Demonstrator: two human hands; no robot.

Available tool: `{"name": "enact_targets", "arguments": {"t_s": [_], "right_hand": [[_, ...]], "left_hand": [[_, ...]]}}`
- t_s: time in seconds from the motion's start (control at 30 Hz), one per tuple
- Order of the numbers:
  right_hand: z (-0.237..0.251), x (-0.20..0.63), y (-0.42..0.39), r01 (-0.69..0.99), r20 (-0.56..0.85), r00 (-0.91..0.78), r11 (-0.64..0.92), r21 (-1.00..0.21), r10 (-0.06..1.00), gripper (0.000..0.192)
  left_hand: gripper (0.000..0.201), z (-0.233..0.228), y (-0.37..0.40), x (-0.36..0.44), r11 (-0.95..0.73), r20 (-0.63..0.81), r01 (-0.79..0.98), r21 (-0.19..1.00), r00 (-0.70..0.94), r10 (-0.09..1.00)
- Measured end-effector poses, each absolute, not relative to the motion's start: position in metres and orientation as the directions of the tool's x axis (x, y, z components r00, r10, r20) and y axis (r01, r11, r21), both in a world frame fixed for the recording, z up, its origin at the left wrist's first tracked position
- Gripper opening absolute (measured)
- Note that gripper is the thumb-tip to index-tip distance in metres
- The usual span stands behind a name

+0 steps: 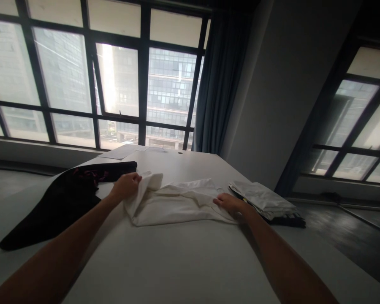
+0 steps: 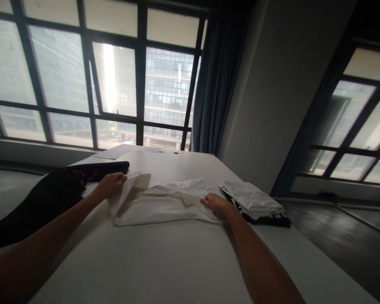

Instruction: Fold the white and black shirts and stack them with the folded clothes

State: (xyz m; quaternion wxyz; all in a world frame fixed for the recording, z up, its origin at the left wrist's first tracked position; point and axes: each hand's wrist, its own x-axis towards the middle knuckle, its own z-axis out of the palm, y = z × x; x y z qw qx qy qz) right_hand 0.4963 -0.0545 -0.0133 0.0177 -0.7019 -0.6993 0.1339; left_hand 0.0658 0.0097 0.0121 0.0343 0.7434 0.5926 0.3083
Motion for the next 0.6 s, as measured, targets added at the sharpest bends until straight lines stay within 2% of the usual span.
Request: {"name": "enact_targets", "arguments": {"t_s": [0.07, 0.17, 0.23, 0.3, 0.37, 0.43, 0.5, 0.57, 0.6], "right_hand": [[-0.014, 0.505, -0.054, 0.96, -0.078, 0.013, -0.034, -0.277, 0.997, 0.037], [-0.009, 0.509, -0.053, 0.96, 0.234, 0.088, -0.02, -0.278, 0.968, 0.039], [-0.005, 0.507, -0.052, 0.959, 0.386, 0.154, -0.043, -0.279, 0.909, 0.041], [-0.003, 0.503, -0.052, 0.951, 0.45, 0.19, -0.05, -0.305, 0.873, 0.041], [-0.002, 0.502, -0.051, 0.943, 0.463, 0.194, -0.034, -0.332, 0.865, 0.039], [-0.005, 0.503, -0.052, 0.937, 0.445, 0.193, -0.03, -0.347, 0.874, 0.035], [-0.012, 0.507, -0.053, 0.934, 0.394, 0.166, -0.016, -0.357, 0.904, 0.028], [-0.022, 0.51, -0.054, 0.92, 0.307, 0.09, 0.039, -0.391, 0.947, 0.026], [-0.027, 0.512, -0.055, 0.906, 0.261, 0.034, 0.08, -0.416, 0.965, 0.032]], "left_hand": [[0.034, 0.028, 0.011, 0.045, -0.296, 0.54, 0.763, 0.575, -0.082, 0.838], [0.037, 0.039, 0.009, 0.026, -0.345, 0.651, 0.67, 0.658, -0.275, 0.708], [0.038, 0.035, 0.007, 0.028, -0.441, 0.698, 0.65, 0.619, -0.198, 0.688], [0.045, 0.025, 0.005, 0.039, -0.554, 0.698, 0.66, 0.508, 0.062, 0.714], [0.062, 0.01, 0.004, 0.052, -0.627, 0.553, 0.69, 0.362, 0.383, 0.74], [0.085, -0.004, 0.003, 0.062, -0.637, 0.31, 0.73, 0.249, 0.563, 0.766], [0.096, -0.014, 0.002, 0.066, -0.608, 0.108, 0.765, 0.214, 0.6, 0.793], [0.087, -0.019, 0.001, 0.067, -0.577, 0.023, 0.784, 0.227, 0.588, 0.808], [0.079, -0.019, 0.001, 0.067, -0.573, 0.019, 0.786, 0.232, 0.585, 0.811]]}}
